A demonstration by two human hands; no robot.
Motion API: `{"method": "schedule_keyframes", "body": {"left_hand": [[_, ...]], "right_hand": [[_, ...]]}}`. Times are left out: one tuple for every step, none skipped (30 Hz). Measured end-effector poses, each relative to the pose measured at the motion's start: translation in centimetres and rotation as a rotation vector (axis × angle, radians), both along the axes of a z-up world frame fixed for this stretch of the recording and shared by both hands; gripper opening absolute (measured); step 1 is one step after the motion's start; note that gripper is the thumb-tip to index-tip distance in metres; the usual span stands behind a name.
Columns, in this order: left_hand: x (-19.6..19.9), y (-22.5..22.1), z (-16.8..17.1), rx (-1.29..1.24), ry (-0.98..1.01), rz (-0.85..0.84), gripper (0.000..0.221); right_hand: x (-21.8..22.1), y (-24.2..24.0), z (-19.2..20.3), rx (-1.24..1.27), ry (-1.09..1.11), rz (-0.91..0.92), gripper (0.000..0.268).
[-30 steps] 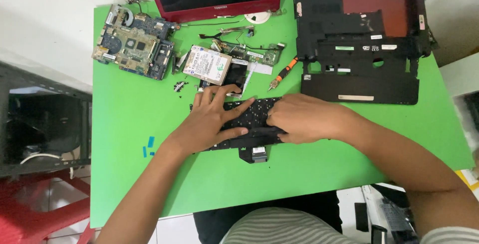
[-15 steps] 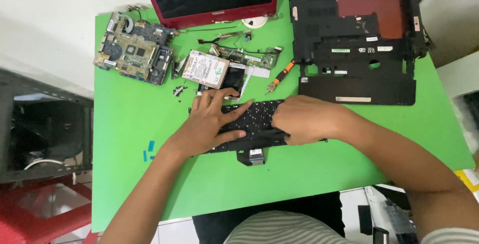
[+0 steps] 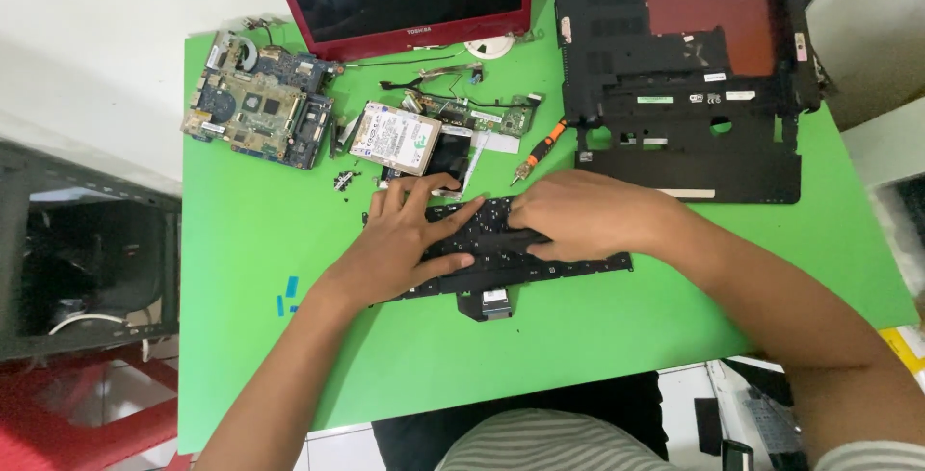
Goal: Disassembling various components of a laptop, including the keyboard, hard drive, and internal frame.
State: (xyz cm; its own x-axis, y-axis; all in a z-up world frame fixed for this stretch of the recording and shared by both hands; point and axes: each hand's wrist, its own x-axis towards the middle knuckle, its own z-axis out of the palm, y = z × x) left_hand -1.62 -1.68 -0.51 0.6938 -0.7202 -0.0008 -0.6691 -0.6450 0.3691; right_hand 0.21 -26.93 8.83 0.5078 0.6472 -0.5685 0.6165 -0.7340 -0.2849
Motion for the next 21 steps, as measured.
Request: {"method": "schedule_keyframes", "body": {"left_hand": [[-0.1, 0.0, 0.1, 0.000, 0.000, -0.001, 0.064], [0.0, -0.1, 0.2, 0.005, 0.003, 0.001, 0.063], [0.0, -0.1, 0.3, 0.010, 0.006, 0.002, 0.063], [0.0, -0.1, 0.3, 0.012, 0.008, 0.001, 0.063], [0.0, 0.0, 0.2, 0.017, 0.000, -0.001, 0.063], [0.0, 0.0, 0.1, 0.019, -0.008, -0.001, 0.063], [0.0, 0.0, 0.2, 0.019, -0.006, -0.001, 0.063], [0.1, -0.1, 0.3, 0.015, -0.006, 0.000, 0.063], [0.1, -0.1, 0.4, 0.010, -0.005, 0.002, 0.063], [0.1, -0.1, 0.3, 0.007, -0.006, 0.006, 0.063], [0.1, -0.1, 0.3, -0.001, -0.011, 0.005, 0.063], [0.0, -0.1, 0.3, -0.006, -0.013, 0.001, 0.063], [0.0, 0.0, 0.3, -0.006, -0.012, 0.002, 0.063], [0.0, 0.0, 0.3, -0.006, -0.010, 0.002, 0.063], [0.0, -0.1, 0.4, -0.005, -0.007, 0.003, 0.063], [0.0, -0.1, 0.3, -0.004, -0.008, -0.003, 0.063], [-0.1, -0.1, 0.3, -0.005, -0.008, -0.001, 0.063], [0.0, -0.1, 0.3, -0.006, -0.010, 0.002, 0.063], [0.0, -0.1, 0.4, -0.004, -0.014, -0.002, 0.063], [0.0, -0.1, 0.4, 0.006, -0.002, 0.003, 0.064], [0.0, -0.1, 0.4, 0.016, 0.009, 0.008, 0.064]], "right_hand": [[0.3, 0.1, -0.6, 0.000, 0.000, -0.001, 0.031], [0.5, 0.2, -1.3, 0.095, 0.004, 0.044, 0.032], [0.8, 0.3, -2.0, 0.191, 0.007, 0.089, 0.034], [0.9, 0.2, -2.2, 0.194, 0.008, 0.088, 0.034], [1.0, 0.2, -2.4, 0.177, 0.021, 0.076, 0.034], [1.1, 0.1, -2.6, 0.157, 0.035, 0.065, 0.033], [1.1, -0.4, -2.7, 0.158, 0.036, 0.064, 0.033], [1.2, -0.9, -2.7, 0.084, 0.028, 0.029, 0.033], [1.3, -1.4, -2.7, 0.010, 0.020, -0.005, 0.033], [1.3, -1.3, -2.5, 0.008, 0.019, -0.001, 0.033], [1.3, -1.2, -2.4, -0.007, 0.017, 0.002, 0.033], [1.2, -1.1, -2.3, -0.019, 0.018, 0.003, 0.033], [1.1, -0.6, -2.3, -0.019, 0.020, 0.004, 0.033], [1.1, -0.1, -2.2, 0.041, 0.009, 0.042, 0.033], [1.0, 0.3, -2.1, 0.102, -0.001, 0.080, 0.033], [0.9, 0.3, -2.3, 0.103, -0.003, 0.074, 0.033], [0.8, 0.3, -2.4, 0.108, -0.004, 0.095, 0.034], [0.9, 0.4, -2.4, 0.114, -0.008, 0.117, 0.035], [0.8, -0.2, -2.6, 0.116, -0.012, 0.112, 0.035], [0.8, -0.8, -2.7, 0.052, -0.017, 0.066, 0.034], [0.9, -1.3, -2.8, -0.012, -0.022, 0.020, 0.033]]}}
